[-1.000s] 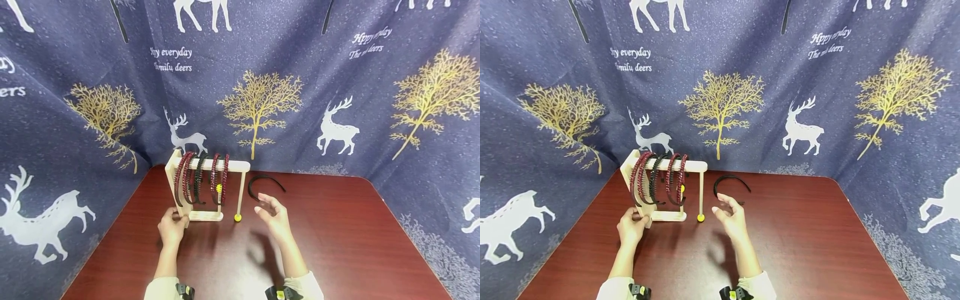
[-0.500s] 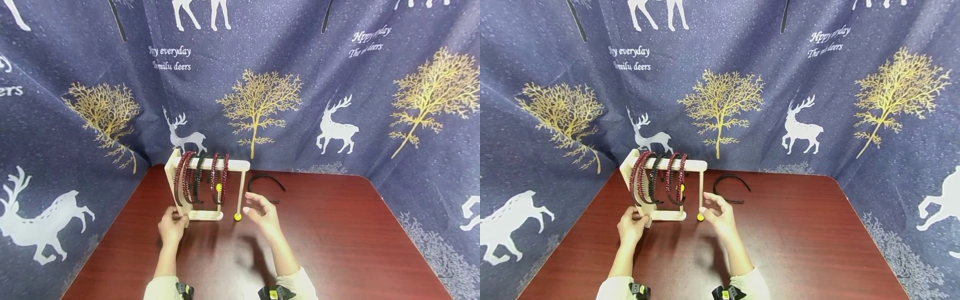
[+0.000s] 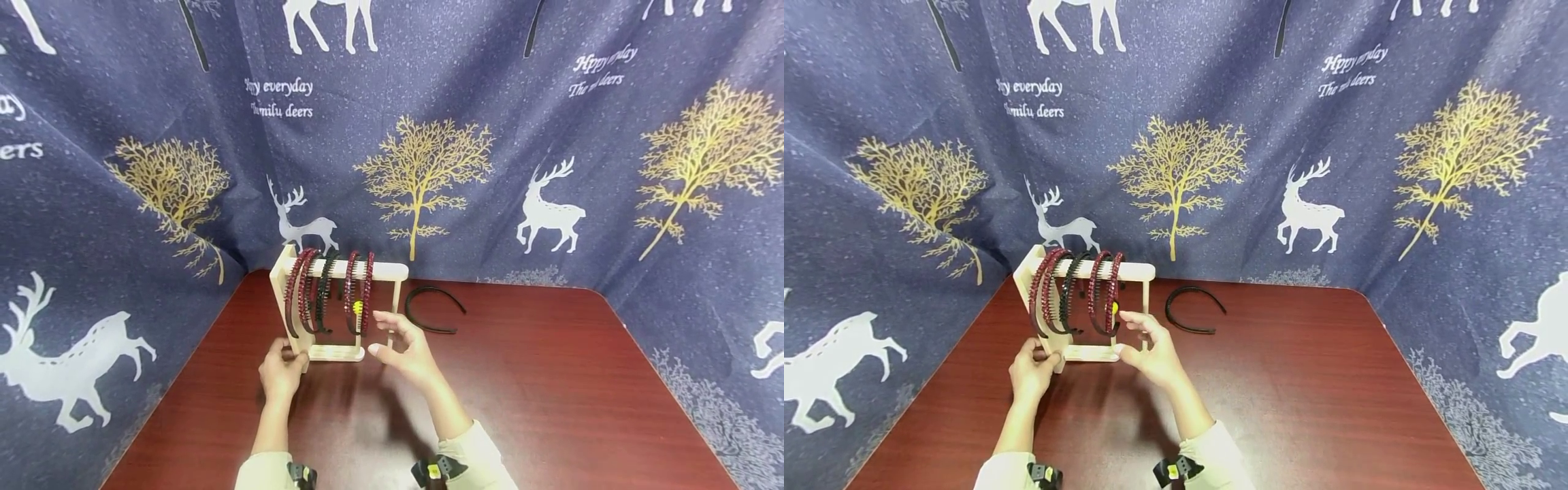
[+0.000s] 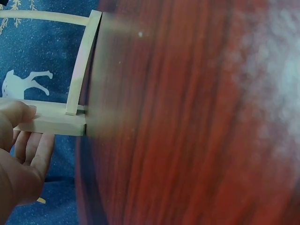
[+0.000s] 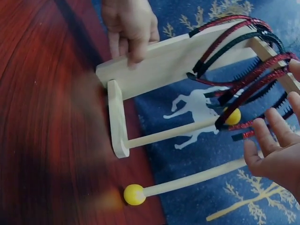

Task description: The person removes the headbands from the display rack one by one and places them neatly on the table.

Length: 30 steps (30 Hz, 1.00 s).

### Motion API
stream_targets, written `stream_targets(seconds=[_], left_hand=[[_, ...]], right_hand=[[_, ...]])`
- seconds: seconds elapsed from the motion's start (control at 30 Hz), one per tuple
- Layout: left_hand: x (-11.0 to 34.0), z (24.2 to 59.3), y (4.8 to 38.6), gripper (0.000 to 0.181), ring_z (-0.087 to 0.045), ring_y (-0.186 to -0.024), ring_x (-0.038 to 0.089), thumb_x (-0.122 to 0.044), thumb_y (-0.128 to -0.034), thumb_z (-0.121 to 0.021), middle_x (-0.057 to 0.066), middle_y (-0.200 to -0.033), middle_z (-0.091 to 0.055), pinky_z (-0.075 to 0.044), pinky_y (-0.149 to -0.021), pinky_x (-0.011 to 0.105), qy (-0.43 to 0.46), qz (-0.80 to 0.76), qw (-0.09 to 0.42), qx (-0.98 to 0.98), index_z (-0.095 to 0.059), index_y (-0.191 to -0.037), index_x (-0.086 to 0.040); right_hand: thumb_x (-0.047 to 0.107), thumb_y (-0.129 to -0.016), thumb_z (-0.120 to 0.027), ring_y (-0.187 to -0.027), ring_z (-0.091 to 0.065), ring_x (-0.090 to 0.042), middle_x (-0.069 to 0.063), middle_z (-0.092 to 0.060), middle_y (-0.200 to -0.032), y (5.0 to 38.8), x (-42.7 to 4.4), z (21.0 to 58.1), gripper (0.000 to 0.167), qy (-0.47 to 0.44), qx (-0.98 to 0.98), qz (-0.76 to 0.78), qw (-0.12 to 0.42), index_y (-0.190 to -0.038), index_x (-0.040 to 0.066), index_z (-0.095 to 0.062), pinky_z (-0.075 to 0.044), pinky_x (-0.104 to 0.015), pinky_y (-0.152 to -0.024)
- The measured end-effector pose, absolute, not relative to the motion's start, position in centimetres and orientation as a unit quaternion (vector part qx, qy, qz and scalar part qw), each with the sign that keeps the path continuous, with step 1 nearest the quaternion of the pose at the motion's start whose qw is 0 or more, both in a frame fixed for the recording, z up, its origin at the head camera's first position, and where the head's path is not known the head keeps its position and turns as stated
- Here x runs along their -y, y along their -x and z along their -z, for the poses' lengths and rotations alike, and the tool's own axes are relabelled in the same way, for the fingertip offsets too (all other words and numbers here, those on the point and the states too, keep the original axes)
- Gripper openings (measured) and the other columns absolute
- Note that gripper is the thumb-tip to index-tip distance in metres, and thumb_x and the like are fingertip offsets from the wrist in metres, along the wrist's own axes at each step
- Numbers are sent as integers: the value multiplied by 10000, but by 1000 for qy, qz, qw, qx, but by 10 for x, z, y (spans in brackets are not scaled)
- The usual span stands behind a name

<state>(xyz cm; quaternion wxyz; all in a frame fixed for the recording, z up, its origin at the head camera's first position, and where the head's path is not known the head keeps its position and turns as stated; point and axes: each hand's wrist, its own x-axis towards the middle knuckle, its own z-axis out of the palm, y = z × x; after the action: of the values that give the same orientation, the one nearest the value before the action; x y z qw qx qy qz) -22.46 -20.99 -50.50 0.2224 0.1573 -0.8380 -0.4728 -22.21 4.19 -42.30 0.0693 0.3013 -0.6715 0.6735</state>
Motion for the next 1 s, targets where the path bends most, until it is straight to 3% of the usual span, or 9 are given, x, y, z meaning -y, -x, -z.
stream_targets(seconds=[0.2, 0.43, 0.8, 1.0], left_hand=[[210, 505, 225, 262, -622, -820, 313, -105, -741, -717, 126, -865, -684, -366, -813, 477, -152, 473, 224, 838, -597, -973, -80], [210, 505, 225, 265, -628, -801, 305, -103, -730, -723, 119, -845, -684, -381, -801, 471, -154, 471, 231, 837, -602, -965, -84], [209, 508, 225, 253, -642, -782, 288, -100, -744, -714, 120, -854, -680, -398, -787, 465, -161, 480, 226, 832, -607, -974, -89], [208, 508, 224, 231, -651, -747, 287, -79, -748, -700, 123, -836, -674, -417, -749, 457, -160, 479, 241, 829, -614, -963, -76]], right_hand=[[-82, -744, -654, -1054, -496, -415, -277, -562, -1119, 220, -34, 407, 453, -338, 665, -663, 70, -1172, -103, -508, -311, -597, -904], [-101, -730, -650, -966, -474, -465, -291, -539, -1002, 221, -24, 400, 391, -327, 664, -669, 63, -1092, -116, -501, -300, -608, -889], [-163, -730, -634, -810, -539, -330, -229, -559, -829, 221, -14, 405, 226, -326, 658, -667, 128, -889, -90, -490, -419, -515, -785], [-161, -744, -633, -774, -506, -234, -174, -523, -788, 212, -15, 407, 210, -308, 639, -693, 132, -877, -99, -483, -447, -330, -721]])
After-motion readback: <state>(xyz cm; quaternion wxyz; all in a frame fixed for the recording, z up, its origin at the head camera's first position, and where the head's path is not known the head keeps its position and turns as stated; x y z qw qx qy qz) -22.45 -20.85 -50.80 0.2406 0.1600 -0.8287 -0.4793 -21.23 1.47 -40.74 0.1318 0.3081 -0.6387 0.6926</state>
